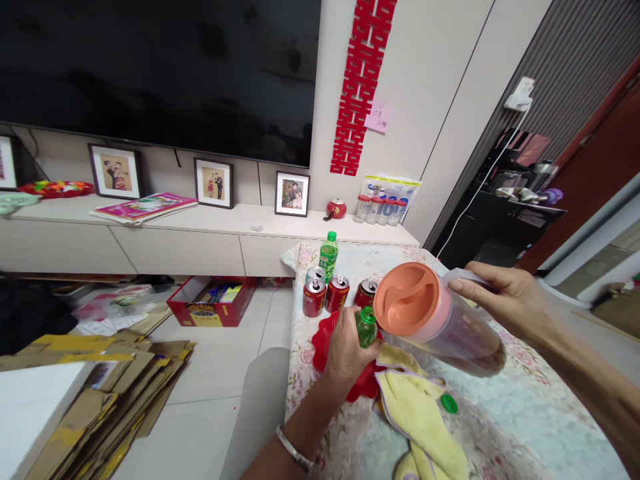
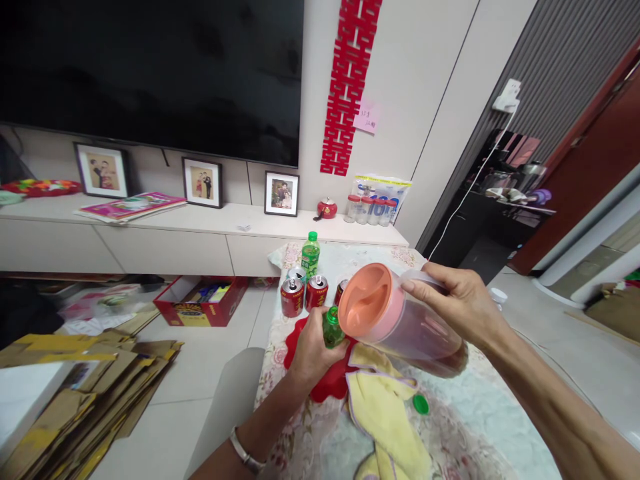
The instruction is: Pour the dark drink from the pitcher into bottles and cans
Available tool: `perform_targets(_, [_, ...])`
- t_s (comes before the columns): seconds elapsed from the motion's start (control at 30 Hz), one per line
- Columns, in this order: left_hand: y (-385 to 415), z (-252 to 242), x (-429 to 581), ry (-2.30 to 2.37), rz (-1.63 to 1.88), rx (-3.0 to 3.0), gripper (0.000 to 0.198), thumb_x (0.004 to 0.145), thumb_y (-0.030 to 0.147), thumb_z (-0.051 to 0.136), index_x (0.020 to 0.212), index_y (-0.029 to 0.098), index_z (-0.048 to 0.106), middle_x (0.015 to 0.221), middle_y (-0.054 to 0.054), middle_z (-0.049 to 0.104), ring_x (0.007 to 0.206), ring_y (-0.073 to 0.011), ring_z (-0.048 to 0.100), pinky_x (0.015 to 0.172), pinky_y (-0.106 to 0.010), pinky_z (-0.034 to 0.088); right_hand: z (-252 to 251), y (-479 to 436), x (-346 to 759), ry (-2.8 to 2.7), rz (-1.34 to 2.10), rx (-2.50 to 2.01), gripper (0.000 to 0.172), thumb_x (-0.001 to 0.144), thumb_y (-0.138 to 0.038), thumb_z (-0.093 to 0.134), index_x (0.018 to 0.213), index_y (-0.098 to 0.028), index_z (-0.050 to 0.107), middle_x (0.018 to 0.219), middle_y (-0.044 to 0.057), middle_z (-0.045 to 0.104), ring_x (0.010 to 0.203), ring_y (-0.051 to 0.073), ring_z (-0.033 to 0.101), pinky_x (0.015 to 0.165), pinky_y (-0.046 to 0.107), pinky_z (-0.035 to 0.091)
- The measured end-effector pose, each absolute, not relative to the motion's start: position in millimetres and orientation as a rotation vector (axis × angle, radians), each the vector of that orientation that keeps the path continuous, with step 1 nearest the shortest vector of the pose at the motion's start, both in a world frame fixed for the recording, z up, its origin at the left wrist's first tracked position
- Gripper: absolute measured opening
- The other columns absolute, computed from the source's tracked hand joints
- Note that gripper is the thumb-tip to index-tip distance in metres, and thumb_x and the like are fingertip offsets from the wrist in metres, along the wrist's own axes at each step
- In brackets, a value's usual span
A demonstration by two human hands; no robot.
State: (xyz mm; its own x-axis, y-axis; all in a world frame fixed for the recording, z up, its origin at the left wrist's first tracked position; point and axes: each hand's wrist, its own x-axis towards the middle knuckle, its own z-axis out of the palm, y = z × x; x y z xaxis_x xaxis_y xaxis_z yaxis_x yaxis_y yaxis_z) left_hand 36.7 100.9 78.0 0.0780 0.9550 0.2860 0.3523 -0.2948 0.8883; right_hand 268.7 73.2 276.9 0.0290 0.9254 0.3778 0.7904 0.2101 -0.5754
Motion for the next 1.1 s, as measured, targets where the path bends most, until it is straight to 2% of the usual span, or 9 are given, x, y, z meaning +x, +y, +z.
perform_targets(0.33, [100.4,80.1,36.4,1.315,1.194,1.721,0.057,0.074,0.022,0.085,0.122,0.024,0.053,0.123,-0.011,0.072,0.115,-0.0298,0.073,0.092,-0.036,0.057,276.7,71.3,268.9,-1.791,0.244,-1.606,0.064,0.079,-0.079,0.072,0.061,-0.021,0.052,0.065,-0.003,0.036,0.065,0.014,0.034,0.057,0.028,0.025])
perform_targets(0.53, [99.5,81.7,35.9,1.309,1.207,1.725,0.054,0.075,0.02,0.083,0.119,0.027,0.052,0.121,-0.009,0.072,0.113,-0.0283,0.074,0.09,-0.034,0.057,279.8,70.9,267.4,-1.78,0.286,-1.659,0.067,0.074,-0.084,0.07,0.062,-0.021,0.054,0.066,-0.002,0.038,0.068,0.016,0.038,0.059,0.029,0.03])
perform_targets(0.77, [99.0,83.3,35.8,1.304,1.198,1.729,0.055,0.075,0.021,0.082,0.12,0.023,0.051,0.122,-0.012,0.072,0.117,-0.0311,0.072,0.092,-0.038,0.057,280.2,72.5,266.4,-1.785,0.273,-1.668,0.067,0.074,-0.085,0.069,0.061,-0.021,0.052,0.066,-0.002,0.038,0.067,0.015,0.036,0.059,0.029,0.028])
perform_targets(1.1, [99.7,82.3,35.7,1.31,1.206,1.723,0.054,0.075,0.023,0.084,0.12,0.026,0.053,0.121,-0.01,0.073,0.113,-0.0297,0.074,0.09,-0.036,0.057,279.3,72.6,268.2,-1.791,0.279,-1.662,0.067,0.075,-0.085,0.07,0.062,-0.02,0.054,0.066,-0.003,0.039,0.067,0.015,0.036,0.059,0.029,0.029])
